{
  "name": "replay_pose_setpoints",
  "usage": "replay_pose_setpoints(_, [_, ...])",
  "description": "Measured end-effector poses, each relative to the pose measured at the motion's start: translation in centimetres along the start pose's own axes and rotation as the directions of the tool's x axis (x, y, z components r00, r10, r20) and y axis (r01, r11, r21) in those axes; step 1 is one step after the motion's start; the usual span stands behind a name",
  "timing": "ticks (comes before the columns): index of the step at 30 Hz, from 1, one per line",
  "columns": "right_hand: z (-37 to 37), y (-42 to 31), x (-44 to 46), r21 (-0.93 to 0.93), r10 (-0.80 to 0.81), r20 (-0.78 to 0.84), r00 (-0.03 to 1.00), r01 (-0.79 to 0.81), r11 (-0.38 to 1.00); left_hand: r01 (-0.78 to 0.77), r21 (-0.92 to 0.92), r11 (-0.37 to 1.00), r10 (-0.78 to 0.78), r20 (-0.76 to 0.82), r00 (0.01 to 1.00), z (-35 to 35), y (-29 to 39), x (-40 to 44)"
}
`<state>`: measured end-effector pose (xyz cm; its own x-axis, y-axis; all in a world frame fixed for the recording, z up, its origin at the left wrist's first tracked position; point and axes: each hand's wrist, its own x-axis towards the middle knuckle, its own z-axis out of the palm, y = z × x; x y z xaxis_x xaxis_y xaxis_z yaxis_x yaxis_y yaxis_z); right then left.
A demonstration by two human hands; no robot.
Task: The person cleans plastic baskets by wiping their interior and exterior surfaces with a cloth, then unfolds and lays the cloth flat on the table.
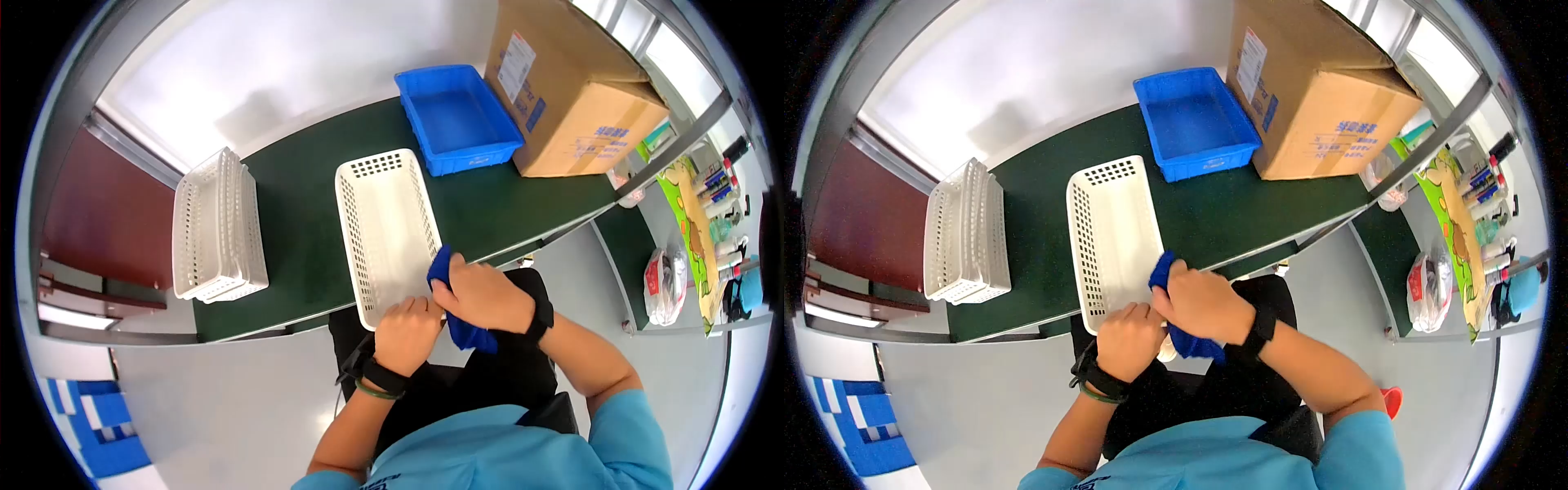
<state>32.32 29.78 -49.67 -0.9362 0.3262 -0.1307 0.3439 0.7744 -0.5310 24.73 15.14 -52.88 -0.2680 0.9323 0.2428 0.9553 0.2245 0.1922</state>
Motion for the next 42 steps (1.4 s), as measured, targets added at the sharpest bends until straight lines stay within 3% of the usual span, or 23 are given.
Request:
replay_pose_setpoints(5, [-1.8, 0.7, 5.3, -0.083, -0.077, -0.069, 0.995, 0.071, 0.994, -0.011, -0.024, 1.0, 0.009, -0.075, 0.997, -0.1, 0.1, 0.0])
replay_pose_setpoints(9, [-4.1, 0.9, 11.3, -0.012, 0.113, 0.02, 0.993, -0.112, 0.994, -0.002, 0.012, 1.0, 0.004, -0.128, 0.992, -0.3, 0.3, -0.9])
replay_pose_setpoints(12, [-3.7, 2.4, 15.0, 0.042, 0.081, 0.031, 0.996, -0.082, 0.996, 0.041, -0.007, 0.999, -0.042, -0.128, 0.991, -0.6, 0.4, -1.0])
replay_pose_setpoints(13, [-4.5, 1.7, 14.5, 0.082, 0.11, 0.07, 0.991, -0.116, 0.99, 0.031, -0.007, 0.999, -0.032, -0.119, 0.992, -0.6, 0.3, -1.0])
replay_pose_setpoints(15, [-3.2, 1.6, 13.2, 0.143, 0.151, -0.108, 0.983, -0.135, 0.98, 0.018, -0.006, 1.0, -0.018, -0.115, 0.993, -0.8, 0.2, -0.8])
replay_pose_setpoints(17, [-1.9, 1.7, 11.2, 0.204, 0.153, -0.127, 0.98, -0.125, 0.971, 0.024, 0.003, 1.0, -0.024, -0.068, 0.997, -1.2, 0.1, -0.6])
replay_pose_setpoints(25, [0.3, -1.3, -1.4, 0.1, 0.047, 0.016, 0.999, -0.048, 0.994, -0.009, 0.012, 1.0, 0.009, -0.01, 1.0, -0.5, 0.0, -1.1])
replay_pose_setpoints(26, [1.1, -0.8, -1.4, 0.027, -0.01, -0.056, 0.998, 0.012, 1.0, -0.034, 0.038, 0.999, 0.033, 0.01, 0.999, -0.4, 0.0, -1.3])
replay_pose_setpoints(30, [0.5, 0.2, 1.7, -0.03, -0.097, -0.092, 0.991, 0.095, 0.995, -0.004, 0.001, 1.0, 0.004, -0.047, 0.999, -0.7, 0.3, -1.0])
replay_pose_setpoints(32, [-0.5, 0.6, 4.8, -0.025, -0.066, -0.147, 0.987, 0.063, 0.998, 0.001, -0.003, 1.0, -0.001, -0.112, 0.994, -0.7, 0.4, -0.7])
replay_pose_setpoints(36, [-3.8, 0.9, 11.0, 0.117, 0.126, 0.008, 0.992, -0.126, 0.985, -0.008, -0.005, 1.0, 0.008, -0.12, 0.993, -0.5, 0.3, -0.9])
replay_pose_setpoints(37, [-2.8, 1.8, 12.8, 0.103, 0.116, -0.051, 0.992, -0.11, 0.989, 0.006, -0.006, 1.0, -0.007, -0.123, 0.992, -0.6, 0.3, -0.9])
replay_pose_setpoints(39, [-2.6, 1.9, 13.8, 0.154, 0.15, -0.021, 0.988, -0.145, 0.977, 0.012, -0.004, 1.0, -0.012, -0.125, 0.992, -0.7, 0.1, -0.6])
replay_pose_setpoints(42, [-1.8, 1.2, 10.8, 0.212, 0.157, -0.095, 0.983, -0.134, 0.968, 0.018, 0.01, 1.0, -0.017, -0.08, 0.997, -1.1, -0.3, -0.5])
